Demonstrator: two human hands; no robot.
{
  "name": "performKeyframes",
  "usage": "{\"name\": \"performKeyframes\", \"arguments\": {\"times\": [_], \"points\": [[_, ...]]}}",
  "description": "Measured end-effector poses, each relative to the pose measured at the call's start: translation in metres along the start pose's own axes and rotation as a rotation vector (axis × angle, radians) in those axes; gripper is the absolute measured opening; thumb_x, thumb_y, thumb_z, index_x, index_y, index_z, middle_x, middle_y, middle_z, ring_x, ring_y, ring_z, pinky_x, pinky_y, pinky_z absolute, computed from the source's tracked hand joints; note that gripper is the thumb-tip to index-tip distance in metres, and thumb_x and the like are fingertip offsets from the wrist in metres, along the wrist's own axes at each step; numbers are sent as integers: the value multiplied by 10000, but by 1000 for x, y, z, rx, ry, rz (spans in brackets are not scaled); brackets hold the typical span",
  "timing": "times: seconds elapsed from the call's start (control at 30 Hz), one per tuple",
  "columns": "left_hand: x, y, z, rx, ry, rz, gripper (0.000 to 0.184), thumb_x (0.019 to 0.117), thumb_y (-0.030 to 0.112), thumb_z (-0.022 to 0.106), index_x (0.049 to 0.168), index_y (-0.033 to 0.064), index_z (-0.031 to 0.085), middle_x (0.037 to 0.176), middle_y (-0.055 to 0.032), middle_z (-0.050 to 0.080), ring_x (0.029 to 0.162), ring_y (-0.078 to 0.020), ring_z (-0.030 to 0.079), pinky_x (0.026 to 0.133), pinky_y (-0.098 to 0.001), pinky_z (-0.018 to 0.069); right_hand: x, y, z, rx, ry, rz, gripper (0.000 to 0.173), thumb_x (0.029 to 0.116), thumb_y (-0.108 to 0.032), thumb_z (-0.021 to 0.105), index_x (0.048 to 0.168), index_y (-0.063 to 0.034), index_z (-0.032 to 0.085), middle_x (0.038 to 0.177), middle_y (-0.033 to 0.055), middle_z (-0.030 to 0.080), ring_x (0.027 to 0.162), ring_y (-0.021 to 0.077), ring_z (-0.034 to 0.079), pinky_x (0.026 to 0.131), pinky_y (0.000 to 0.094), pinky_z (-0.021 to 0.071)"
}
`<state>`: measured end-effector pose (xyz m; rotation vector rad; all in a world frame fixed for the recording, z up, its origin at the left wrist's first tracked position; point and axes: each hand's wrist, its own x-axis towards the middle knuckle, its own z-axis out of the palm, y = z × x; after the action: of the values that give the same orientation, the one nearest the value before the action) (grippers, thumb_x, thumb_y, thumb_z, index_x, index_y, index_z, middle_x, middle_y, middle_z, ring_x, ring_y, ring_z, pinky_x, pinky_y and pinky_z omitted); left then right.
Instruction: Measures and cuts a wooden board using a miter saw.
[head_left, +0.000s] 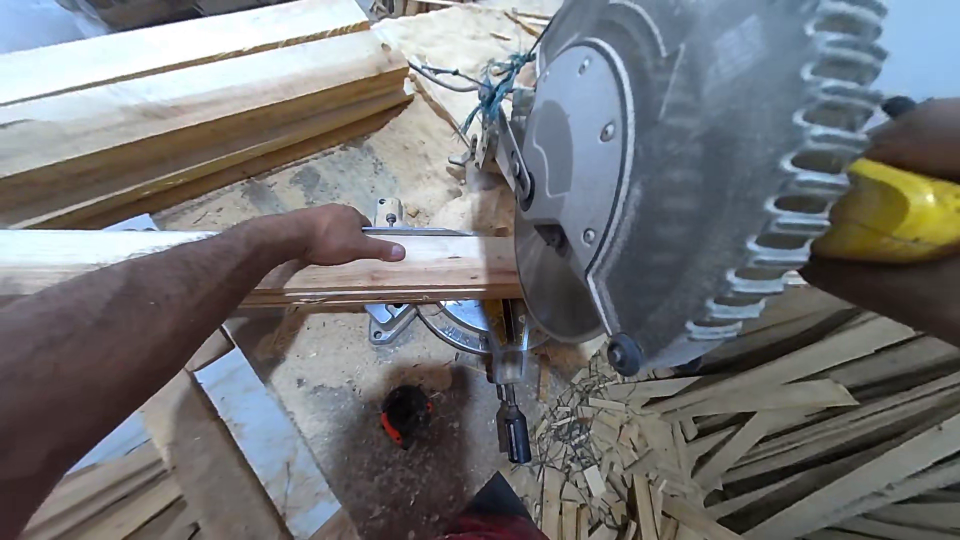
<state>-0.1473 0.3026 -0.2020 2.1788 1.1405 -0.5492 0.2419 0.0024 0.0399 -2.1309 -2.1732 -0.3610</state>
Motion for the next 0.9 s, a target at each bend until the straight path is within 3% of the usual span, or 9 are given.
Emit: {"name": "performKeyframes", "arguments": {"times": [0.1, 0.57, 0.73, 0.9], "points": [[-1, 0, 0, -10, 6, -3, 857, 809, 871, 517, 1040, 71, 721, 919, -145, 714, 899, -318, 701, 817, -609, 547, -1, 7, 5, 14, -7, -1, 375, 810, -548, 701, 1022, -241, 656, 749, -24, 632, 599, 143, 616, 478, 401, 468], [-2, 3, 0, -10, -1, -32, 857, 817, 863, 518, 1037, 59, 716, 923, -155, 710, 902, -330, 697, 816, -608, 544, -5, 20, 13, 9, -2, -38, 433, 799, -596, 688, 1046, -242, 650, 785, -14, 628, 643, 159, 619, 499, 425, 464], [-2, 2, 0, -46, -4, -27, 864, 816, 857, 528, 1065, 49, 710, 938, -169, 709, 911, -338, 696, 826, -620, 544, 1, -2, 2, 20, -37, 12, 394, 790, -538, 712, 1039, -242, 637, 760, -19, 617, 609, 157, 611, 477, 421, 461], [-2, 1, 0, -32, -4, -24, 873, 813, 866, 521, 1055, 49, 713, 939, -165, 710, 918, -337, 696, 835, -619, 541, -1, 8, 7, 41, -34, 4, 396, 781, -560, 707, 1030, -257, 644, 749, -29, 617, 599, 144, 606, 467, 416, 462]]}}
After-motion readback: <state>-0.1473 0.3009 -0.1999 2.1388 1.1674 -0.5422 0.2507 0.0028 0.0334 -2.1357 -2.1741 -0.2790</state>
